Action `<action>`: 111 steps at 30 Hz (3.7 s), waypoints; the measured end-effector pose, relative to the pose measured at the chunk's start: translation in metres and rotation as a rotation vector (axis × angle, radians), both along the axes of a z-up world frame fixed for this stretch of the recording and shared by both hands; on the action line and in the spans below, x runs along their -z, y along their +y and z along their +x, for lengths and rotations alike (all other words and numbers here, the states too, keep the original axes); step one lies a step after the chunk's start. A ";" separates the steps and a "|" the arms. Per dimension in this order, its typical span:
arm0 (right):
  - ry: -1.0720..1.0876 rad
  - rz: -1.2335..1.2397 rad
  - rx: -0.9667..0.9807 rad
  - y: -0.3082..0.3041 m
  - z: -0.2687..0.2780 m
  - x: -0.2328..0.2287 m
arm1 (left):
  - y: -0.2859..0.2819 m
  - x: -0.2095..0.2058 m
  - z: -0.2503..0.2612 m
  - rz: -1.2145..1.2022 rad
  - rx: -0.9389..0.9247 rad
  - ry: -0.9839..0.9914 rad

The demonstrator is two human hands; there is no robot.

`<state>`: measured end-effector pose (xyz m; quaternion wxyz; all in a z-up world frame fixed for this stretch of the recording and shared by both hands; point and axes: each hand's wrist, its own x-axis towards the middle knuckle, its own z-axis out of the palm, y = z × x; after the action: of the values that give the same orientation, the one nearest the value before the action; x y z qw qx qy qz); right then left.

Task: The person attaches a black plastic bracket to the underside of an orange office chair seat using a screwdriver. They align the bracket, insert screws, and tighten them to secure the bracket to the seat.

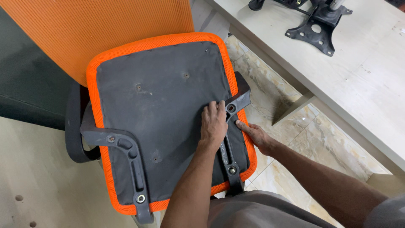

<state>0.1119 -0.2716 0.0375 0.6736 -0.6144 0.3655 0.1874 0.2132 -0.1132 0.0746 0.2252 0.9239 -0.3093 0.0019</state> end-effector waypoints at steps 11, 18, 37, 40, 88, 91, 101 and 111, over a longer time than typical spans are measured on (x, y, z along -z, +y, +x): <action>-0.044 0.051 0.057 0.003 -0.002 0.002 | 0.004 -0.003 0.000 0.038 0.029 -0.034; -0.050 0.062 0.108 0.008 -0.005 -0.002 | 0.012 -0.022 0.003 0.063 0.065 0.024; -0.418 -0.069 0.384 -0.065 0.015 0.020 | 0.014 -0.009 0.008 -0.012 0.062 0.059; -0.475 -0.291 0.353 -0.045 0.030 -0.003 | 0.015 -0.009 0.009 -0.030 0.054 0.070; -0.433 -1.150 -0.442 0.038 0.052 -0.100 | 0.014 -0.012 0.011 -0.041 0.035 0.073; -0.372 -1.177 -0.475 0.042 0.053 -0.100 | 0.014 -0.016 0.011 -0.040 0.038 0.077; -0.390 -1.234 -0.485 0.049 0.051 -0.108 | 0.014 -0.018 0.011 -0.032 0.026 0.102; -0.517 -1.104 -0.493 0.041 0.046 -0.108 | 0.013 -0.013 0.012 0.000 0.035 0.096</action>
<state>0.1579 -0.2302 0.1454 0.2626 -0.9608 0.0827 -0.0325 0.2248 -0.1006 0.0877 0.2398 0.9173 -0.3145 -0.0463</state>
